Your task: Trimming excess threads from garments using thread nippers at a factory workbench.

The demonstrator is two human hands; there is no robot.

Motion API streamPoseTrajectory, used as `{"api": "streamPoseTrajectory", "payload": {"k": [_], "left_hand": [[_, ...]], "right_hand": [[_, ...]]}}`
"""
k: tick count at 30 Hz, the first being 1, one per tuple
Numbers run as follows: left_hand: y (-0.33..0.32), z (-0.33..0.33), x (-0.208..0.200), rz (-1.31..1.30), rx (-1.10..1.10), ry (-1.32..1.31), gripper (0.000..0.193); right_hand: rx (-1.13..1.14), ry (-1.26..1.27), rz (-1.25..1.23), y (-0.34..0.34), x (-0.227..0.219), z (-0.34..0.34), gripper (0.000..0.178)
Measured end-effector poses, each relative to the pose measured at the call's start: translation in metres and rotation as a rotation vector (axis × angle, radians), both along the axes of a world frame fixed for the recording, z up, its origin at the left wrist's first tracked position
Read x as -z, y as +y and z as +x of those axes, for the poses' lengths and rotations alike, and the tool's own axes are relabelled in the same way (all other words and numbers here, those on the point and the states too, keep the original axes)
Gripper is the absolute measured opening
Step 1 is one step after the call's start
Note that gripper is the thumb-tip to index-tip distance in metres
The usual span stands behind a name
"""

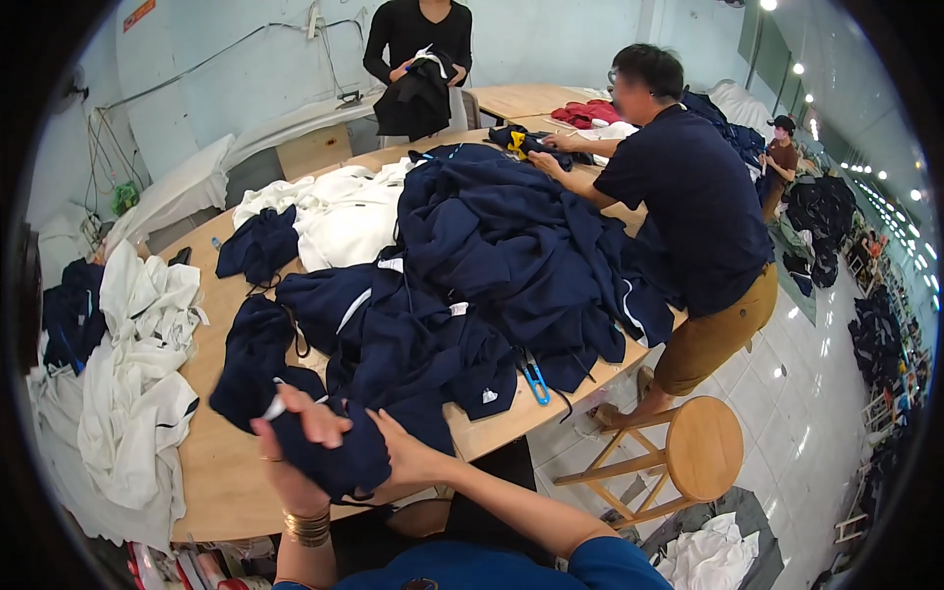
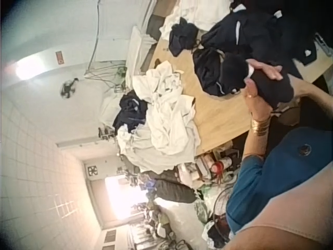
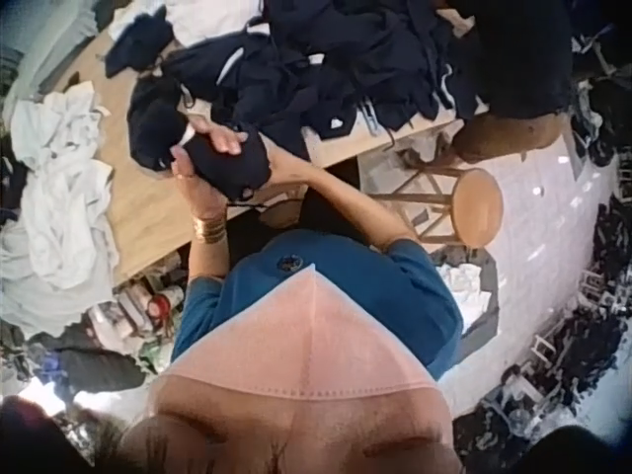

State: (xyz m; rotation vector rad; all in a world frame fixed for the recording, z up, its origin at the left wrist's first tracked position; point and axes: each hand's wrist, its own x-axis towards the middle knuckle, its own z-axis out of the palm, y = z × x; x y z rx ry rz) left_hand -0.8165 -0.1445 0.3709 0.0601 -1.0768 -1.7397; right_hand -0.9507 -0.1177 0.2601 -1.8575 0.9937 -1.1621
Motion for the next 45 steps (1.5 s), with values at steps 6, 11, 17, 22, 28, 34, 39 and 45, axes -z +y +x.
{"api": "streamPoseTrajectory", "payload": {"k": [6, 11, 17, 22, 28, 34, 39, 45], "left_hand": [[-0.018, 0.041, -0.026, 0.032, 0.289, 0.55, 0.035], [-0.028, 0.083, 0.001, 0.022, -0.174, 0.411, 0.036], [-0.017, 0.087, 0.057, -0.077, -0.632, -0.762, 0.085], [0.01, 0.044, 0.074, -0.179, -0.034, -0.595, 0.121], [0.009, 0.033, 0.098, -0.105, 0.168, -0.684, 0.125], [0.009, 0.041, 0.12, 0.493, -0.076, -0.607, 0.08], [-0.028, 0.162, 0.214, 0.383, -0.555, -0.759, 0.037], [-0.035, 0.166, 0.089, -0.074, -0.964, -0.982, 0.055]], "right_hand": [[0.064, -0.228, 0.114, 0.006, -0.017, 0.011, 0.037], [0.255, -0.245, 0.131, 0.027, -0.056, -0.034, 0.043], [0.151, -0.197, 0.132, 0.04, -0.095, -0.064, 0.047], [0.04, -0.016, 0.065, 0.033, -0.097, -0.025, 0.058], [0.223, -0.525, 0.278, 0.024, -0.078, -0.013, 0.042], [0.26, -0.5, 0.318, 0.008, -0.041, -0.003, 0.041], [0.208, -0.288, 0.23, 0.008, -0.022, 0.001, 0.054], [0.425, 0.57, -0.016, 0.036, 0.06, -0.041, 0.051]]}}
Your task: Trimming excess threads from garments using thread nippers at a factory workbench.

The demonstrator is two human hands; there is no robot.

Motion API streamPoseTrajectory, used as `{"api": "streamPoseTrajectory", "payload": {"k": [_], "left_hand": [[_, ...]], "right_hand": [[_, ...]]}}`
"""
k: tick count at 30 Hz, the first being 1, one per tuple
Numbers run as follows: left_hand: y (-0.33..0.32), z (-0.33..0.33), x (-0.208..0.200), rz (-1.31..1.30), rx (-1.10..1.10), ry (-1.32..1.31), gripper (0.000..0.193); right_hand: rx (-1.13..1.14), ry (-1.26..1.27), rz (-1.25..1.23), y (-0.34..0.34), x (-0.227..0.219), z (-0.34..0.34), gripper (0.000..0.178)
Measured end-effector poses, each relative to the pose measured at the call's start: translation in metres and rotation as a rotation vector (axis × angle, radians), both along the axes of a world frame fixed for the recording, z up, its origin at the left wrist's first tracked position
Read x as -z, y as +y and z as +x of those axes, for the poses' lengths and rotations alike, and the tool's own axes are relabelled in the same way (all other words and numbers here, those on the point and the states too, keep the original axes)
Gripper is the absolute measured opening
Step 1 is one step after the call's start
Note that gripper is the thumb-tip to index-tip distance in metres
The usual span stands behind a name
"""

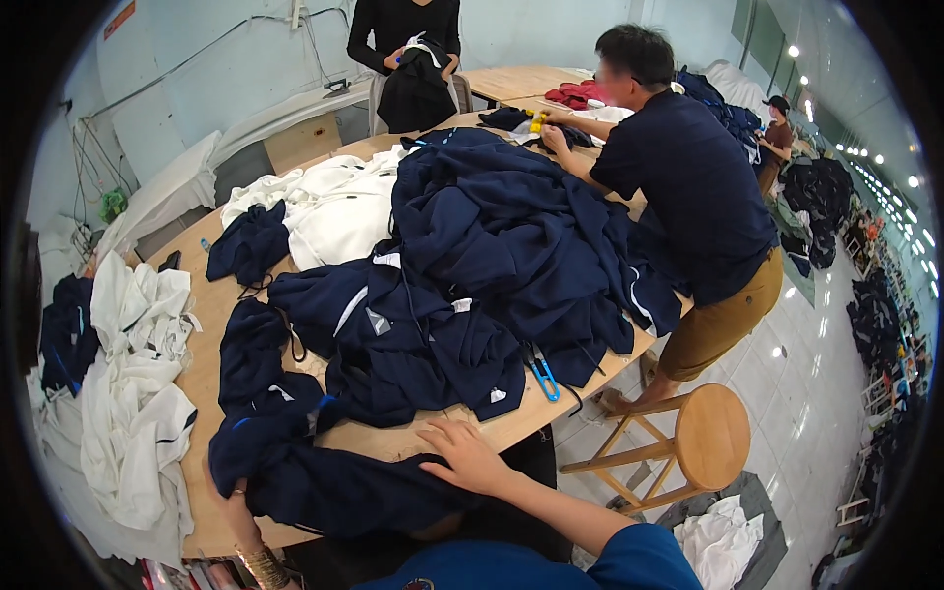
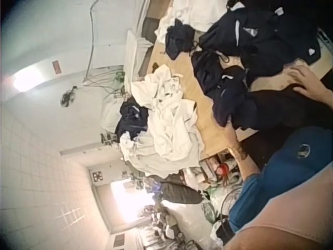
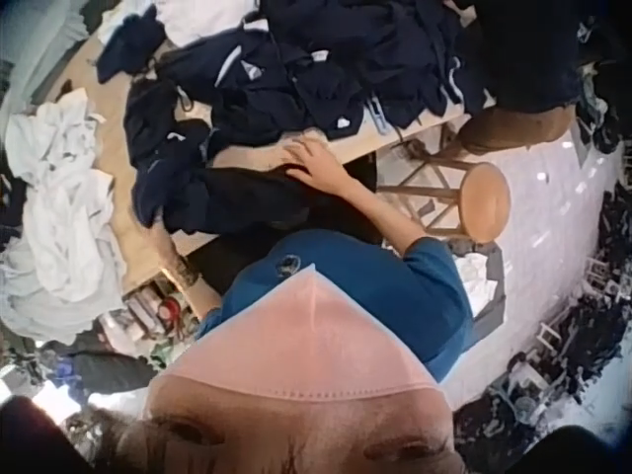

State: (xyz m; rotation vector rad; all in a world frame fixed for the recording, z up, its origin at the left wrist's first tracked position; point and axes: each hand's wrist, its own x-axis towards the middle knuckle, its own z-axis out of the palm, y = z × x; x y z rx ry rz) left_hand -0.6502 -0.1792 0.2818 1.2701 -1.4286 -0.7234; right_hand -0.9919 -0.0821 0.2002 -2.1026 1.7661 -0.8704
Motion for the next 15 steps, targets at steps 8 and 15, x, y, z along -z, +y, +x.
{"api": "streamPoseTrajectory", "payload": {"k": [8, 15], "left_hand": [[-0.007, -0.03, 0.067, 0.068, -0.113, -0.791, 0.083], [-0.011, -0.038, 0.075, -0.061, -0.245, -0.904, 0.085]], "right_hand": [[0.136, 0.203, -0.099, 0.002, 0.027, 0.001, 0.04], [0.174, 0.185, -0.168, 0.001, 0.032, 0.001, 0.032]]}}
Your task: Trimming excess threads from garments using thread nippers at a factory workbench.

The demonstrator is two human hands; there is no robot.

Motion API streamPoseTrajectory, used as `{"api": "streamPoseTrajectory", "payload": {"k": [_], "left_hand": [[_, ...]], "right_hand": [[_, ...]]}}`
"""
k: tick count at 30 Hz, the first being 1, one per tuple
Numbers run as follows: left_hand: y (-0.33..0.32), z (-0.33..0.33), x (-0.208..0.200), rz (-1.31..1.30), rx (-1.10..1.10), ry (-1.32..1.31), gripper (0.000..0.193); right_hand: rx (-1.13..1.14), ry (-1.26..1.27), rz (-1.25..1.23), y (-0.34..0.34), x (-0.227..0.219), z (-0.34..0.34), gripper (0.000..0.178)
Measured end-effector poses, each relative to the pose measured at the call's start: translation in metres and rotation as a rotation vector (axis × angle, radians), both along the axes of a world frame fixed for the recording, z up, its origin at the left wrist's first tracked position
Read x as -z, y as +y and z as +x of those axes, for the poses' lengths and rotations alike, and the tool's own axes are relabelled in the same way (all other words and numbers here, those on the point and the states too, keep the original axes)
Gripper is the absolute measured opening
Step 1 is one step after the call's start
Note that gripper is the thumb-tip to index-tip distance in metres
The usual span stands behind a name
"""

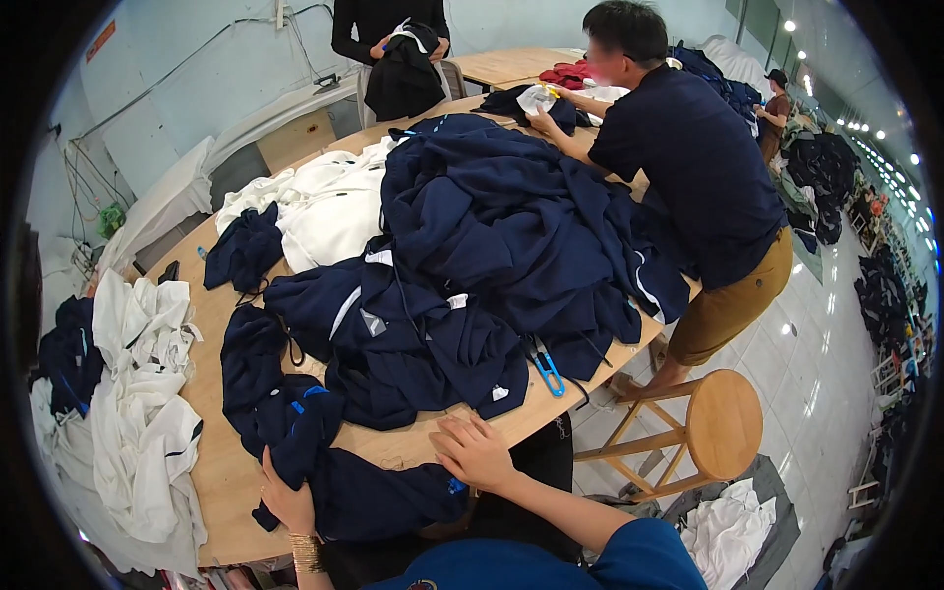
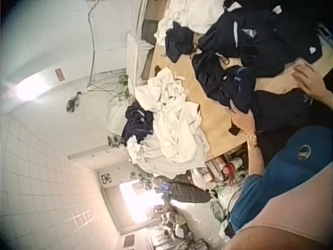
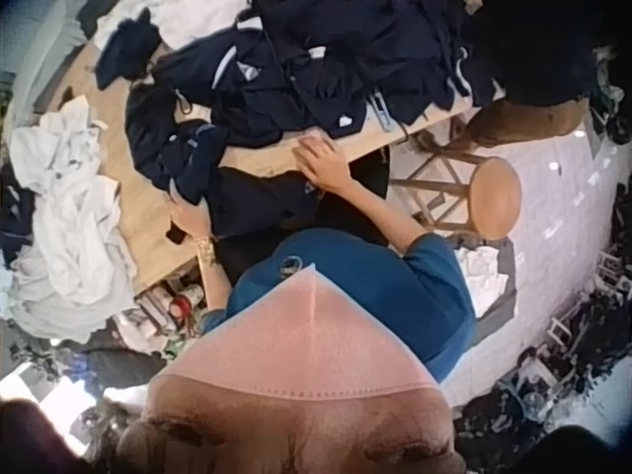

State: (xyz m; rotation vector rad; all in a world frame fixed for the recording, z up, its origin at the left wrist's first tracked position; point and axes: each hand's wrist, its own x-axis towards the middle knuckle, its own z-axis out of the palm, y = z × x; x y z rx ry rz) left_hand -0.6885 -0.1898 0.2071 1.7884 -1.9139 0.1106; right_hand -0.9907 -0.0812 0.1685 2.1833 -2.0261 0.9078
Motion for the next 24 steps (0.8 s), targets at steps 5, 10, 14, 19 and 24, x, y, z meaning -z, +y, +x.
{"api": "streamPoseTrajectory", "payload": {"k": [5, 10, 14, 19, 24], "left_hand": [[0.0004, -0.0003, 0.0023, -0.011, -0.006, 0.012, 0.084], [0.0034, -0.0031, 0.0013, -0.046, -0.013, 0.008, 0.083], [0.0038, -0.0013, 0.0033, -0.014, -0.02, 0.019, 0.081], [0.0043, -0.0003, 0.0055, -0.051, 0.0, 0.006, 0.083], [0.006, -0.0041, 0.0013, -0.045, -0.011, 0.016, 0.082]], "right_hand": [[0.01, -0.003, -0.01, -0.0008, 0.0, 0.0007, 0.032], [0.013, 0.001, -0.032, 0.0, 0.002, 0.0007, 0.031], [0.014, -0.007, -0.049, 0.0005, 0.0014, 0.0002, 0.03], [0.023, -0.01, -0.067, 0.0, 0.0003, 0.0005, 0.029], [0.022, -0.008, -0.08, 0.0005, 0.0011, 0.0, 0.029]]}}
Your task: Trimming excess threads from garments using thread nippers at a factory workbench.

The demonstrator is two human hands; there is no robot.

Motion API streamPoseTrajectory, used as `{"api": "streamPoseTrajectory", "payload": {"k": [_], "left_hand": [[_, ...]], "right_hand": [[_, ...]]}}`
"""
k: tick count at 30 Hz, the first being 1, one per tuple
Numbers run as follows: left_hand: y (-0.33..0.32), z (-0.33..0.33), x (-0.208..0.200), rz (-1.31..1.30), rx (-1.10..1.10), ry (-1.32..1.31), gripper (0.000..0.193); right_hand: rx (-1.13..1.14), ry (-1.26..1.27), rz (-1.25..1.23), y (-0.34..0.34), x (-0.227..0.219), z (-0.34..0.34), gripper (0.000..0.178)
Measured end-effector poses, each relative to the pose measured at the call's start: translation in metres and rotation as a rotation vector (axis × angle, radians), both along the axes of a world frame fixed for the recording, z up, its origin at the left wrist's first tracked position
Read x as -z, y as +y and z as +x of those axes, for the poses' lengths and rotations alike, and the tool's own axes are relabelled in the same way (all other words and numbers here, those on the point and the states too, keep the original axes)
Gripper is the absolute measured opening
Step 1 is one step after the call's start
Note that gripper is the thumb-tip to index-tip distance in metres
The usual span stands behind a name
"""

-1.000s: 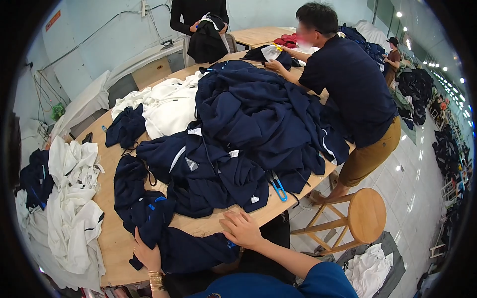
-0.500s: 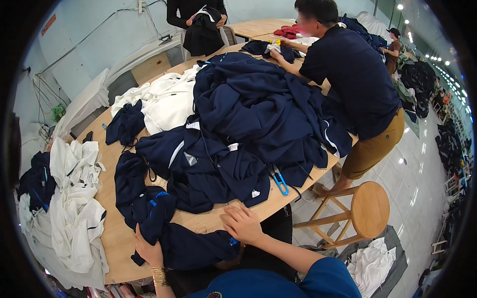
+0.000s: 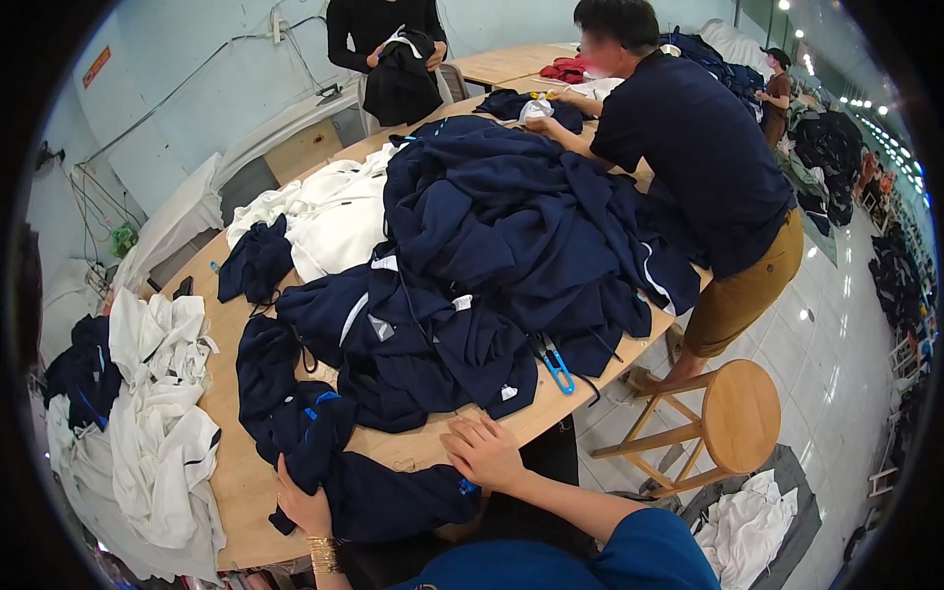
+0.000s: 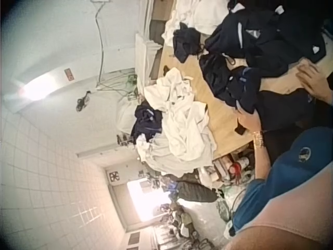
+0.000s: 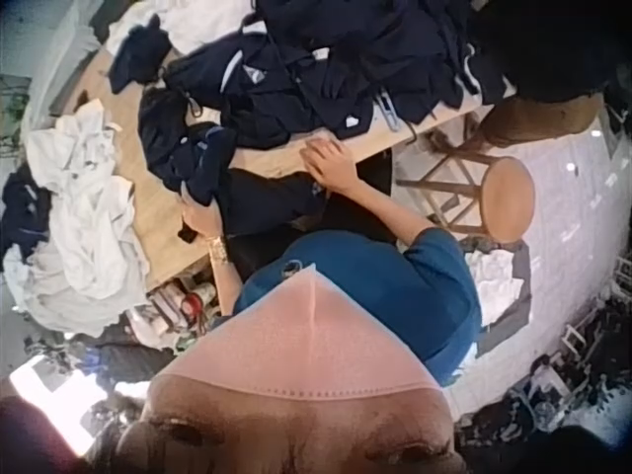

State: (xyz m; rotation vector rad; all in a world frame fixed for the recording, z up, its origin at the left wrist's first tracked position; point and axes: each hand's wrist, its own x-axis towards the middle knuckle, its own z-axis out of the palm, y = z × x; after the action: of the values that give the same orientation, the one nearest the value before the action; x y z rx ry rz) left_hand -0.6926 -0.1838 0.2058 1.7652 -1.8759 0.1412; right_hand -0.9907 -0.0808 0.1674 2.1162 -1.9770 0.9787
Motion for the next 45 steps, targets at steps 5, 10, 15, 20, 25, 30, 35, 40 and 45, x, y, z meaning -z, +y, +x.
{"api": "streamPoseTrajectory", "payload": {"k": [5, 10, 15, 20, 25, 30, 35, 40, 45], "left_hand": [[0.0, 0.0, -0.001, 0.01, -0.009, 0.008, 0.08], [-0.001, 0.002, 0.002, 0.004, -0.005, 0.005, 0.082], [0.0, 0.001, 0.002, 0.027, -0.019, 0.002, 0.078], [0.001, -0.001, 0.001, 0.016, -0.021, 0.003, 0.078], [0.0, 0.001, 0.006, 0.006, -0.015, -0.016, 0.078], [0.0, -0.002, 0.005, 0.016, -0.034, -0.004, 0.083], [0.001, -0.002, 0.007, -0.001, -0.054, -0.015, 0.083], [-0.001, -0.002, 0.011, -0.001, -0.069, -0.009, 0.083], [-0.001, -0.003, 0.013, -0.005, -0.09, -0.021, 0.082]], "right_hand": [[-0.007, -0.01, 0.005, 0.0, 0.001, 0.0, 0.03], [-0.01, -0.02, 0.009, -0.001, 0.002, 0.0, 0.03], [-0.01, -0.019, 0.017, -0.001, 0.0, -0.001, 0.03], [-0.009, -0.033, 0.004, 0.0, -0.002, -0.001, 0.029], [0.0, -0.037, -0.003, 0.0, 0.0, -0.001, 0.028], [0.001, -0.028, 0.004, 0.0, 0.003, -0.001, 0.031], [0.001, -0.033, -0.012, 0.0, 0.003, 0.001, 0.029], [0.015, -0.028, -0.007, 0.0, 0.003, 0.001, 0.03], [0.006, -0.036, -0.02, 0.0, 0.003, -0.001, 0.03]]}}
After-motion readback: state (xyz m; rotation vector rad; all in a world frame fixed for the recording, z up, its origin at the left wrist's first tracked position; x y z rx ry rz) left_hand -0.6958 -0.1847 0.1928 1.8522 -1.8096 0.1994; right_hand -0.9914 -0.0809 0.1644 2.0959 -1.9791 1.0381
